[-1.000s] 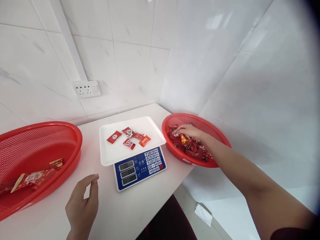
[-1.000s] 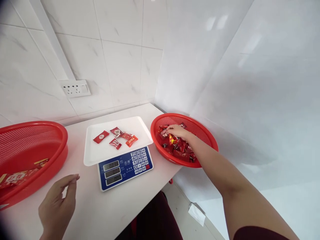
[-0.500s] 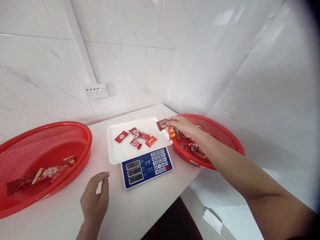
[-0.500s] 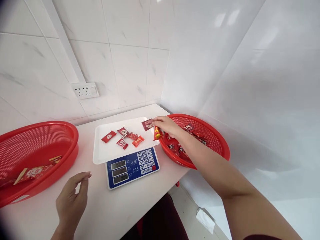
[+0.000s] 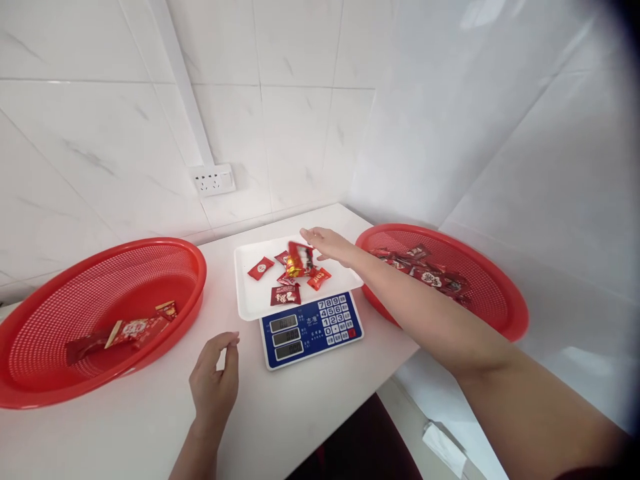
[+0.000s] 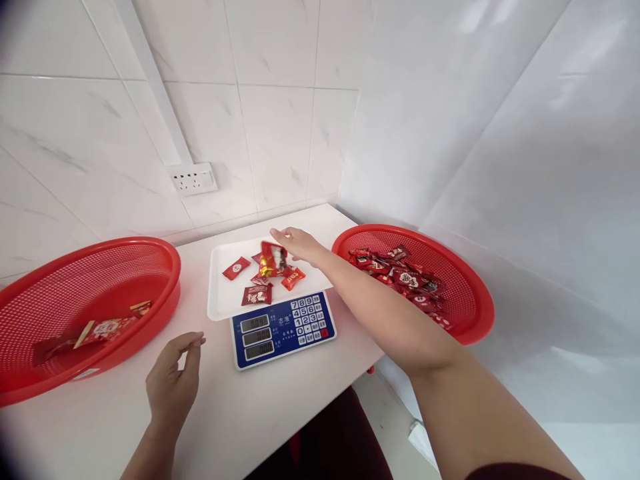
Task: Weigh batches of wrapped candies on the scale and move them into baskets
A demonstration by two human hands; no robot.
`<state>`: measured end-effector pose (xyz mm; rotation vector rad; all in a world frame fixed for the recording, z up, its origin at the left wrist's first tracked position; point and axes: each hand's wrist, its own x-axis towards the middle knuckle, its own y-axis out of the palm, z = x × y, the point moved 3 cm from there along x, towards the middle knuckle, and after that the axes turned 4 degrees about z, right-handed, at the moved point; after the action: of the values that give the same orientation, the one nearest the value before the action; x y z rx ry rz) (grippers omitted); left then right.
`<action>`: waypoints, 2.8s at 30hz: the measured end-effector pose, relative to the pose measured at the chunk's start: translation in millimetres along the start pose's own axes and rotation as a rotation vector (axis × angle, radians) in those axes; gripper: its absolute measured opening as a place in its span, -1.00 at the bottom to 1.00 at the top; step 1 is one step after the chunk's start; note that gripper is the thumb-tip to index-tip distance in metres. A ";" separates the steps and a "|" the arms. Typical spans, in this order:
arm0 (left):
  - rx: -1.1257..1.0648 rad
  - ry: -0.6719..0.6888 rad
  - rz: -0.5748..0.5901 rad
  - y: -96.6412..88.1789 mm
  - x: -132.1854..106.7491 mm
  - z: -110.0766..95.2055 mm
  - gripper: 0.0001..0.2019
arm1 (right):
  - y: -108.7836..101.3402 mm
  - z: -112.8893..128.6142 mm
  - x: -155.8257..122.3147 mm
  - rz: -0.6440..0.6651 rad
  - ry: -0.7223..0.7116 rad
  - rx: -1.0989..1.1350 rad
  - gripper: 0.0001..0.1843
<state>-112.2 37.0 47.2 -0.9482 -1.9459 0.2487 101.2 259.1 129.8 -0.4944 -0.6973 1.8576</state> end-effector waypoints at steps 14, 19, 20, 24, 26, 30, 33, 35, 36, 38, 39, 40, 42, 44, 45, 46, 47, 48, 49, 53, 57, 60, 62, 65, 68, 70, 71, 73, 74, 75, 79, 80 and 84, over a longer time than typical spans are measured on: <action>-0.090 0.061 -0.051 -6.4 -3.0 -14.8 -0.82 | 28.1 -80.4 -178.5 -0.492 -0.089 0.149 -0.61; -0.090 0.052 -0.031 -1.5 -3.2 -12.1 -0.83 | 85.0 -117.4 -200.8 -0.400 0.017 0.157 -0.58; -0.079 0.037 -0.025 -0.7 -3.2 -11.2 -0.84 | 91.7 -116.5 -200.6 -0.341 -0.013 0.116 -0.58; -0.009 -0.025 -0.003 1.2 -3.5 -8.9 -0.87 | 100.5 -107.1 -196.3 -0.196 -0.121 -0.002 -0.58; -0.005 -0.031 0.003 1.8 -3.8 -8.6 -0.88 | 99.3 -106.3 -194.4 -0.194 -0.108 -0.005 -0.58; 0.009 -0.009 0.028 5.4 -5.2 -6.9 -0.88 | 99.8 -107.7 -192.7 -0.191 -0.112 -0.016 -0.59; 0.031 0.043 0.054 10.1 -6.7 -7.4 -0.87 | 101.4 -108.5 -192.5 -0.194 -0.122 -0.033 -0.59; 0.048 0.089 0.087 14.2 -6.4 -11.6 -0.84 | 101.5 -108.1 -192.6 -0.206 -0.134 -0.032 -0.59; 0.061 0.110 0.113 16.7 -5.3 -15.2 -0.82 | 101.4 -107.8 -192.7 -0.210 -0.142 -0.030 -0.59; 0.079 0.140 0.190 23.0 0.0 -25.2 -0.79 | 101.2 -107.2 -192.7 -0.209 -0.156 -0.027 -0.59; 0.079 0.156 0.236 26.6 4.4 -31.3 -0.78 | 101.1 -107.2 -192.7 -0.207 -0.161 -0.026 -0.59; 0.076 0.171 0.279 30.4 10.1 -37.8 -0.79 | 101.2 -107.5 -192.7 -0.204 -0.164 -0.026 -0.59; 0.086 0.183 0.359 38.5 24.8 -49.5 -0.80 | 101.7 -108.8 -192.9 -0.201 -0.171 -0.024 -0.60; 0.120 0.168 0.449 47.5 42.1 -57.2 -0.77 | 102.6 -110.6 -193.1 -0.193 -0.185 -0.025 -0.60; 0.137 0.155 0.495 52.0 50.6 -59.2 -0.76 | 102.9 -111.5 -193.4 -0.190 -0.195 -0.026 -0.61; 0.149 0.142 0.539 56.2 58.6 -60.1 -0.75 | 103.2 -112.3 -193.8 -0.186 -0.206 -0.029 -0.61; 0.155 0.133 0.580 60.2 65.5 -60.1 -0.75 | 103.3 -112.9 -194.2 -0.182 -0.216 -0.029 -0.61; 0.155 0.126 0.613 63.6 71.4 -59.5 -0.75 | 103.1 -113.4 -194.8 -0.180 -0.225 -0.028 -0.62; 0.154 0.116 0.637 66.6 76.1 -58.4 -0.74 | 102.8 -113.7 -195.5 -0.178 -0.233 -0.024 -0.62; 0.160 0.050 0.680 73.5 85.2 -54.3 -0.70 | 100.6 -113.8 -198.1 -0.174 -0.259 0.001 -0.64; 0.155 -0.017 0.600 68.5 88.2 -61.8 -0.76 | 100.2 -114.4 -199.2 -0.171 -0.300 0.028 -0.65; 0.136 -0.036 0.496 53.6 79.4 -78.8 -0.87 | 101.5 -118.0 -199.1 -0.158 -0.336 0.066 -0.67; 0.072 -0.047 0.460 42.7 60.4 -93.5 -0.90 | 101.9 -121.5 -199.9 -0.128 -0.364 0.103 -0.70; -0.160 -0.085 0.609 39.9 12.1 -114.0 -0.90 | 100.0 -125.0 -202.8 -0.038 -0.416 0.168 -0.79; -0.285 -0.148 0.778 51.2 -38.6 -124.1 -0.88 | 95.5 -122.1 -204.9 0.097 -0.464 0.206 -0.67; -0.338 -0.236 0.797 60.1 -60.4 -123.0 -0.87 | 92.9 -118.0 -204.4 0.188 -0.446 0.189 -0.74; -0.360 -0.276 0.793 63.8 -66.8 -121.2 -0.87 | 91.9 -116.1 -203.7 0.224 -0.422 0.177 -0.81; -0.374 -0.321 0.789 68.6 -72.2 -117.6 -0.88 | 90.7 -113.9 -202.1 0.274 -0.364 0.176 -0.89; -0.372 -0.330 0.792 69.9 -72.4 -116.2 -0.88 | 90.6 -113.8 -201.5 0.288 -0.334 0.192 -0.88; -0.373 -0.339 0.799 70.8 -71.9 -115.0 -0.86 | 90.7 -114.5 -201.1 0.298 -0.305 0.216 -0.85; -0.435 -0.402 0.842 73.2 -69.0 -112.4 -0.72 | 91.1 -120.2 -200.1 0.319 -0.208 0.311 -0.72; -0.454 -0.423 0.855 74.2 -68.9 -112.0 -0.71 | 90.6 -121.3 -199.5 0.325 -0.191 0.337 -0.70; -0.531 -0.557 0.941 79.2 -69.6 -109.6 -0.73 | 87.9 -124.4 -196.5 0.330 -0.133 0.437 -0.67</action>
<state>36.7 20.4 21.0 -2.3269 -1.9262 0.5889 191.2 80.8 -18.3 -0.2080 -0.2853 2.2921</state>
